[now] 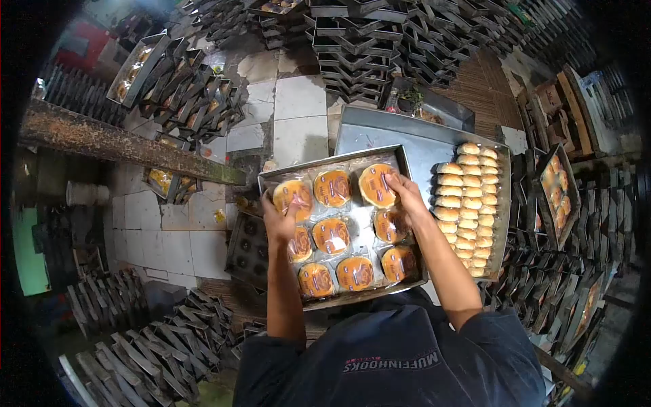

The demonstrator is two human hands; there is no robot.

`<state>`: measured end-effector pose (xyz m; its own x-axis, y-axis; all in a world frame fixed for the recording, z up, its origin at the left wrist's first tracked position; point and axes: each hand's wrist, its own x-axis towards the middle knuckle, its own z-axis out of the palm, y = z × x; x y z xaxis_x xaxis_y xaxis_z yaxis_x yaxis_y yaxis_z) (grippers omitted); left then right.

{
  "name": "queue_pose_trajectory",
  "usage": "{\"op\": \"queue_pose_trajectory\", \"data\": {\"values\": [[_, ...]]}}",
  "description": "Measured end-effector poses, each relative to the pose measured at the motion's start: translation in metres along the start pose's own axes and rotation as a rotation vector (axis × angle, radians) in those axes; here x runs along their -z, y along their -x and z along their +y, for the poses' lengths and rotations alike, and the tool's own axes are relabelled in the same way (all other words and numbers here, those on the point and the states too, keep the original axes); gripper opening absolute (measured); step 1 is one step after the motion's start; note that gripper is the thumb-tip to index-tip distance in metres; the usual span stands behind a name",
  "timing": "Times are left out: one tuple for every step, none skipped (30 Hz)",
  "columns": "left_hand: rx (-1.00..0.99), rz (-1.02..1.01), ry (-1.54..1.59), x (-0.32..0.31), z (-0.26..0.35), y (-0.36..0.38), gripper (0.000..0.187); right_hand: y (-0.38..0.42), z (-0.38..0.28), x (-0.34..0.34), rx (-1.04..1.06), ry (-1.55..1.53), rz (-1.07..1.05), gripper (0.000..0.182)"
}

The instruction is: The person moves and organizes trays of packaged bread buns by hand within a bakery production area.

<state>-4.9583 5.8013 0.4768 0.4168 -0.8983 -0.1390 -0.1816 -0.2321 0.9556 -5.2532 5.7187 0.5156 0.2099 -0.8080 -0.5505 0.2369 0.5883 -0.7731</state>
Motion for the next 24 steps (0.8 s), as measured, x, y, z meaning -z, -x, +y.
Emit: {"op": "queue_pose_trajectory", "data": {"values": [[0.010,0.002,0.004,-0.009,0.000,0.002,0.060,0.005,-0.001,-0.013,-0.008,0.007,0.001,0.043],[0.143,-0.100,0.335,-0.025,0.004,0.006,0.058,0.009,0.003,-0.033,-0.043,-0.030,-0.030,0.046],[0.274,-0.198,0.667,-0.043,0.008,0.010,0.058,0.009,0.009,-0.051,-0.076,-0.066,-0.064,0.049],[0.355,-0.171,0.679,-0.059,0.009,0.010,0.061,0.002,0.017,-0.067,-0.037,0.034,-0.068,0.052],[0.228,-0.148,0.620,-0.071,-0.019,0.000,0.060,-0.007,0.025,-0.079,0.004,0.134,-0.072,0.055],[0.165,-0.189,0.564,-0.070,-0.011,-0.007,0.060,-0.016,0.030,-0.086,0.046,0.238,-0.010,0.059],[0.102,-0.231,0.505,-0.068,-0.003,-0.013,0.060,-0.027,0.036,-0.087,0.088,0.340,0.051,0.063],[0.105,-0.231,0.502,-0.070,0.000,-0.016,0.060,-0.042,0.044,-0.085,0.115,0.441,0.079,0.071],[0.179,-0.213,0.612,-0.073,-0.001,-0.017,0.062,-0.049,0.047,-0.085,0.111,0.438,0.078,0.071],[0.254,-0.195,0.719,-0.076,-0.001,-0.015,0.064,-0.054,0.051,-0.085,0.130,0.454,0.084,0.072],[0.257,-0.200,0.711,-0.078,-0.003,-0.013,0.064,-0.057,0.053,-0.081,0.151,0.467,0.094,0.073],[0.167,-0.184,0.670,-0.080,-0.009,-0.013,0.060,-0.056,0.052,-0.074,0.133,0.511,0.056,0.066],[0.077,-0.176,0.633,-0.087,-0.002,-0.011,0.056,-0.040,0.038,-0.068,0.226,0.453,0.025,0.059],[-0.037,-0.164,0.420,-0.098,0.005,-0.003,0.066,-0.020,0.022,-0.052,0.263,0.546,0.017,0.061],[-0.039,-0.197,0.427,-0.119,0.027,0.006,0.066,0.003,0.001,-0.034,0.299,0.643,0.015,0.063],[-0.103,-0.169,0.480,-0.147,0.054,0.020,0.071,0.015,-0.007,-0.009,0.473,0.599,0.064,0.069],[-0.163,-0.141,0.531,-0.174,0.082,0.035,0.076,0.026,-0.015,0.018,0.644,0.553,0.112,0.075],[-0.246,-0.142,0.505,-0.203,0.114,0.047,0.082,0.035,-0.026,0.048,0.684,0.521,0.169,0.080],[-0.129,-0.242,0.685,-0.234,0.133,0.053,0.077,0.039,-0.039,0.078,0.730,0.536,0.237,0.079],[-0.231,-0.249,0.613,-0.274,0.131,0.053,0.070,0.034,-0.044,0.118,0.758,0.552,0.265,0.076],[-0.337,-0.248,0.543,-0.313,0.121,0.046,0.063,0.030,-0.051,0.150,0.782,0.501,0.278,0.074],[-0.386,-0.303,0.427,-0.346,0.111,0.032,0.056,0.013,-0.052,0.181,0.794,0.469,0.304,0.073],[-0.435,-0.349,0.308,-0.380,0.096,0.017,0.050,-0.010,-0.050,0.211,0.807,0.437,0.322,0.073],[-0.396,-0.321,0.358,-0.415,0.071,0.001,0.046,-0.033,-0.046,0.236,0.730,0.415,0.313,0.072]]}}
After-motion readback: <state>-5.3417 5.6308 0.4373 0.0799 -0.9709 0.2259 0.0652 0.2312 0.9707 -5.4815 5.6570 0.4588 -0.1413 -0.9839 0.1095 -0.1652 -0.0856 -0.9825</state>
